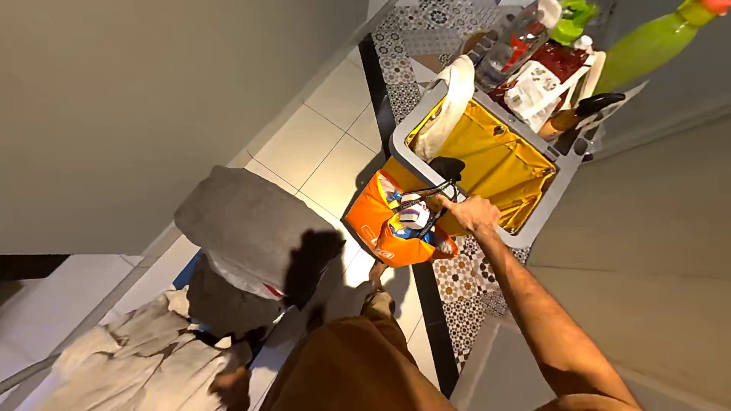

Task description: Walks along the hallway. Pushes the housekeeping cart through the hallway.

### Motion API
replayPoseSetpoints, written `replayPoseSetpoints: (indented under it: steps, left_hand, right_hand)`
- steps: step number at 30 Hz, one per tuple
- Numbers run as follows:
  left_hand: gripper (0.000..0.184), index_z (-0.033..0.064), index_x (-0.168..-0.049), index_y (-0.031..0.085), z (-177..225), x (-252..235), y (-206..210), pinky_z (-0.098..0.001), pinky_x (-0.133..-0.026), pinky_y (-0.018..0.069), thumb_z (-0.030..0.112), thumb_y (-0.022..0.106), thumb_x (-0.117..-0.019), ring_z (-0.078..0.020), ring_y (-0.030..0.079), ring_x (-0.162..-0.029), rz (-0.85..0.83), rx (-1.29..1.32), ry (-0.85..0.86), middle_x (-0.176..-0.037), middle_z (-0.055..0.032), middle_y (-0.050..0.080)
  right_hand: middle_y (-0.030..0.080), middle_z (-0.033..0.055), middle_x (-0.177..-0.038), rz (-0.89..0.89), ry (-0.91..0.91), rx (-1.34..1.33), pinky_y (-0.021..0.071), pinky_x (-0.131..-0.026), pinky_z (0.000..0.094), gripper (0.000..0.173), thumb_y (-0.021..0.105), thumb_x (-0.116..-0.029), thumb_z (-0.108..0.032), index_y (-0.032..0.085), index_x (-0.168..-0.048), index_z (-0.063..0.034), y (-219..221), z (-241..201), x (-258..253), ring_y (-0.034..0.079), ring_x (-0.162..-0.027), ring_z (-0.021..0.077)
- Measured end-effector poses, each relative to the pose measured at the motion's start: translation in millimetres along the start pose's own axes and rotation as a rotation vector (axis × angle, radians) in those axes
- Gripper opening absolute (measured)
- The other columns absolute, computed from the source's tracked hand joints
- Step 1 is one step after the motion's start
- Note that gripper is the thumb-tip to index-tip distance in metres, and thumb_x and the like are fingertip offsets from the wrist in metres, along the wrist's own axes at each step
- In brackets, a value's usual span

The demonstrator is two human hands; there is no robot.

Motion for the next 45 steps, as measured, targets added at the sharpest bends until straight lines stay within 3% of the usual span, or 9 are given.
replayPoseSetpoints:
  steps: [4,10,13,19,25,31,36,41,45]
  left_hand:
    - [0.056,-0.0080,-0.136,0.057,207,33,109,-0.0657,-0.108,0.0418,0.028,0.071,-0.0955,-0.0539,0.048,-0.132,-0.128,0.087,0.271,-0.141,-0.0378,0.050]
    - [0.080,0.0108,-0.158,0.039,444,67,217,-0.0643,-0.118,0.0274,0.043,0.067,-0.0907,-0.0425,0.023,-0.154,-0.125,-0.480,0.905,-0.168,-0.0221,0.021]
    - [0.076,0.0132,-0.155,0.044,470,34,251,-0.0647,-0.123,0.0140,0.050,0.066,-0.0927,-0.0423,0.011,-0.157,-0.381,-0.602,0.664,-0.169,-0.0219,0.018]
    - [0.085,0.0169,-0.162,0.031,455,-26,278,-0.0657,-0.122,0.0142,0.055,0.065,-0.0945,-0.0423,0.011,-0.157,-0.539,-0.588,0.459,-0.171,-0.0187,0.015]
    - [0.069,0.0027,-0.151,0.047,499,-13,279,-0.0648,-0.113,0.0380,0.044,0.065,-0.0990,-0.0440,0.039,-0.146,-0.521,-0.465,0.397,-0.161,-0.0251,0.036]
    - [0.035,-0.0071,-0.129,0.064,638,-10,243,-0.0549,-0.112,0.0424,0.017,0.060,-0.1031,-0.0421,0.057,-0.128,-0.670,-0.277,0.534,-0.132,-0.0293,0.062]
    - [0.041,-0.0053,-0.131,0.061,855,-79,223,-0.0596,-0.101,0.0486,0.027,0.057,-0.1054,-0.0416,0.062,-0.117,-0.643,-0.241,0.587,-0.125,-0.0290,0.064]
    - [0.051,-0.0011,-0.144,0.050,1146,51,266,-0.0540,-0.107,0.0473,0.033,0.054,-0.1070,-0.0340,0.056,-0.130,-0.989,-0.210,0.961,-0.140,-0.0228,0.058]
    - [0.062,0.0005,-0.156,0.034,1241,243,309,-0.0492,-0.111,0.0449,0.038,0.047,-0.1086,-0.0327,0.050,-0.139,-1.263,-0.136,1.155,-0.153,-0.0235,0.046]
  right_hand:
    - [0.072,0.0257,-0.109,-0.025,-0.029,-0.055,0.0484,-0.087,0.0702,0.099,0.049,-0.0749,-0.095,0.072,-0.122,-0.0116,-28,-1,-75,0.067,-0.105,0.0469]
    - [0.072,0.0257,-0.107,-0.066,-0.137,0.028,0.0498,-0.086,0.0690,0.094,0.046,-0.0826,-0.090,0.071,-0.124,-0.0094,-69,-10,-171,0.068,-0.103,0.0469]
    - [0.072,0.0261,-0.103,-0.043,-0.129,0.054,0.0493,-0.085,0.0694,0.090,0.047,-0.0847,-0.088,0.071,-0.122,-0.0094,-81,-3,-212,0.068,-0.101,0.0477]
    - [0.069,0.0342,-0.101,0.029,-0.136,0.030,0.0449,-0.084,0.0755,0.087,0.051,-0.0896,-0.080,0.068,-0.124,-0.0023,-106,9,-294,0.065,-0.100,0.0564]
    - [0.070,0.0320,-0.104,0.021,-0.008,0.069,0.0469,-0.086,0.0722,0.082,0.050,-0.0922,-0.077,0.065,-0.128,-0.0046,-130,13,-351,0.066,-0.103,0.0538]
    - [0.070,0.0326,-0.108,-0.039,0.099,0.054,0.0484,-0.086,0.0723,0.086,0.054,-0.0882,-0.080,0.065,-0.131,-0.0061,-155,12,-405,0.066,-0.104,0.0546]
    - [0.070,0.0276,-0.114,-0.130,0.241,-0.022,0.0495,-0.089,0.0698,0.086,0.057,-0.0858,-0.080,0.063,-0.134,-0.0083,-163,0,-433,0.067,-0.108,0.0498]
    - [0.069,0.0208,-0.124,-0.169,0.293,-0.082,0.0515,-0.091,0.0672,0.090,0.054,-0.0819,-0.086,0.062,-0.137,-0.0149,-166,-21,-454,0.067,-0.113,0.0434]
    - [0.068,0.0198,-0.126,-0.202,0.336,-0.163,0.0509,-0.092,0.0676,0.090,0.054,-0.0796,-0.087,0.063,-0.135,-0.0167,-163,-36,-458,0.065,-0.116,0.0438]
Point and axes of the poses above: each hand's wrist, its own x-axis away from the middle knuckle, its own y-axis out of the palm, z = x × y, the point moved 7 cm from there along -x, towards the middle knuckle
